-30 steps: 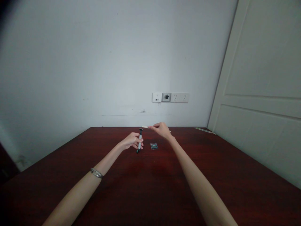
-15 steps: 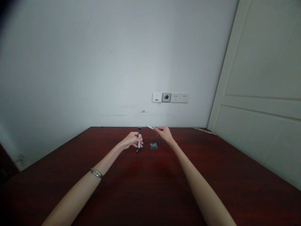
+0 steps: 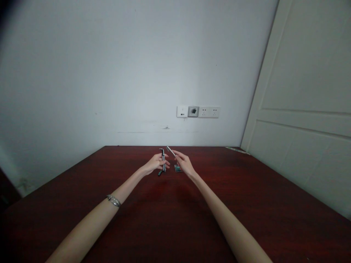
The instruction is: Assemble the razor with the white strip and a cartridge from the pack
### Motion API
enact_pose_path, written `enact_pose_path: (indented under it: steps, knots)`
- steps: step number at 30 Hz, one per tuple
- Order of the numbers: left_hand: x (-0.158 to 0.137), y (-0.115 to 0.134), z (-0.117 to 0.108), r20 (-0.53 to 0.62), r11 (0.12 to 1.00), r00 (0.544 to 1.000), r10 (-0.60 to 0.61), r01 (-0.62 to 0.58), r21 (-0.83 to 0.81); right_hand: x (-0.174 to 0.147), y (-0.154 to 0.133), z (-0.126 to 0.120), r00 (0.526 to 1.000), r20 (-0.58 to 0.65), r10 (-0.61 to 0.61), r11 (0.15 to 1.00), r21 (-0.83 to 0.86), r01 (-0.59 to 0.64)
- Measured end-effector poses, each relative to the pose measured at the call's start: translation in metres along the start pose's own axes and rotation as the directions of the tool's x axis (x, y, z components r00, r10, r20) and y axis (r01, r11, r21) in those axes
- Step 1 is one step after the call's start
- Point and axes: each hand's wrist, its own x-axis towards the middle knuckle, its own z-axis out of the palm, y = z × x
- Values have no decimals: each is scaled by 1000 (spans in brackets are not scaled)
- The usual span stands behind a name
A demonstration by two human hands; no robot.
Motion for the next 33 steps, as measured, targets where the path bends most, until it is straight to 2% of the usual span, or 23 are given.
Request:
enact_pose_path:
  steps: [10, 13, 16, 20, 23, 27, 33]
  knots:
    - [3, -6, -1, -26, 996, 999, 24, -21, 91, -10, -7, 16, 1000, 28, -7, 1000, -8, 8]
    - [5, -9, -2, -28, 996, 999, 16, -13, 88, -9, -7, 14, 999, -4, -52, 997, -66, 51]
    - [7, -11, -2, -24, 997, 1000, 11, -9, 80, -6, -3, 9, 991, -62, -122, 975, -194, 107]
    - [6, -10, -5, -42, 994, 999, 5, -1, 108, -4, 1, 0, 977, -27, -211, 924, -331, 190]
    - [5, -8, -6, -68, 990, 998, -11, 21, 138, -3, 1, -5, 973, -3, -230, 906, -367, 213]
    - [4, -7, -6, -82, 989, 996, -21, 33, 146, -4, 0, -6, 963, -55, -265, 890, -397, 222]
    - [8, -11, -7, -157, 971, 987, 44, -5, 238, -6, -1, -4, 960, -5, -280, 882, -396, 255]
